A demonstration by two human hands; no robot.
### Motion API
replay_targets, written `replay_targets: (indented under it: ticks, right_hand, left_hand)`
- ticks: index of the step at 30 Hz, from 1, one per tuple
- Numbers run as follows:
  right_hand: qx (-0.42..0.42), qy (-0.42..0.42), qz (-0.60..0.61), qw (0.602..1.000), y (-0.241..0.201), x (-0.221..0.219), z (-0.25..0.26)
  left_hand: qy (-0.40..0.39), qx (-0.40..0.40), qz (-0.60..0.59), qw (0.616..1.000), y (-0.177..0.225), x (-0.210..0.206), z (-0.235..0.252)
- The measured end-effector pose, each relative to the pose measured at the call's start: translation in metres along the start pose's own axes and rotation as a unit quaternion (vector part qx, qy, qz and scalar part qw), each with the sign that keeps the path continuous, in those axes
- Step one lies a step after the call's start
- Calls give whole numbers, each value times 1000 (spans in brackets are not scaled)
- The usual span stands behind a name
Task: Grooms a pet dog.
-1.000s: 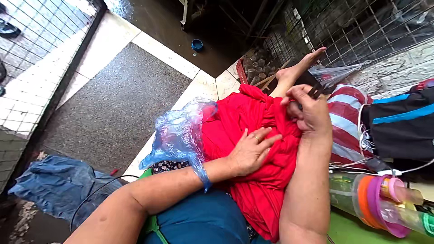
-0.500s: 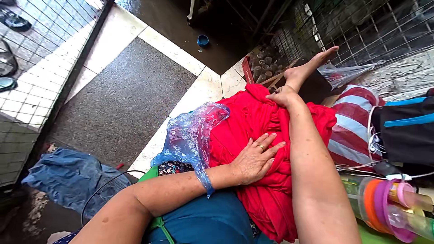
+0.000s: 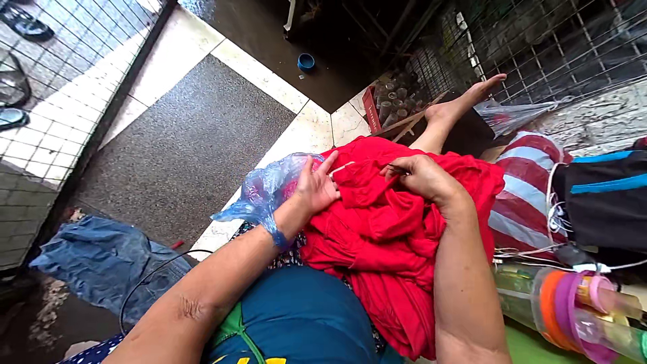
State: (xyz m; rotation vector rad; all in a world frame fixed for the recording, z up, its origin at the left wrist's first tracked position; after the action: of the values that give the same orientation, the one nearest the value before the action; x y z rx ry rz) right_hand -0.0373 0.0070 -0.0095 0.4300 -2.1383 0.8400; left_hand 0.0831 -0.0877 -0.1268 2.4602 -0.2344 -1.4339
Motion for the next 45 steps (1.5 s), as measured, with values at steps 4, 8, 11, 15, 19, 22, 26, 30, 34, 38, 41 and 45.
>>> replay_targets:
  ticks: [4,8,11,15,19,22,26,30,34,38,41,45]
  right_hand:
    - [14,17,-29,999,-1,-1,-6]
    - [27,23,-37,999,-3,-2,-6]
    - [22,18,-40,999,-3,-2,-6]
    - [36,20,-27,999,-7,0,-8]
    - [73,65,2,995,-29,5,-10]
    - [90,113,22,989,-56,5,-10]
    - [3,34,0,999,-60,-24,4]
    - [-60,-43,-41,996,-42,-40,9]
    - [-32,-59,-58,996,-45,-43,8]
    - [-29,-74,-91,993,-48,-48,7]
    - [-33,-82,-120,989,-52,-51,7]
    - [-24,-75,-144,986,-56,-55,6]
  left_hand:
    - [-48,6,-21,999,2,0,-1]
    - [-78,-12,-5,997,7,-3,0]
    - [-17,-37,67,997,13,0,-1]
    - [-39,-134,270,953,26,4,0]
    - [-31,-180,390,902,26,6,-3]
    - [-19,-207,470,858,28,5,-3]
    - [-4,-197,463,864,33,10,-3]
    - [-11,-149,385,911,35,9,-9]
    - [-5,-123,369,921,35,15,-15]
    - [-3,-105,345,933,33,15,-18]
    - [-10,-102,341,934,31,7,-21]
    - [-25,-118,363,924,30,-1,-25]
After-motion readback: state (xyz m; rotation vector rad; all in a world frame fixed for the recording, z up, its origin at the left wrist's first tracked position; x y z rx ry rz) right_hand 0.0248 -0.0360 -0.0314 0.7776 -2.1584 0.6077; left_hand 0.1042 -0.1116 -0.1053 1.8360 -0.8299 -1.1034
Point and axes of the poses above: each hand's wrist, its own z-axis towards the middle knuckle, its own x-axis out of the back of the hand, y = z × x, the point moved 9 cm from there along z, towards the middle knuckle, and after that the axes turned 8 degrees about -x, right-handed, at the moved point
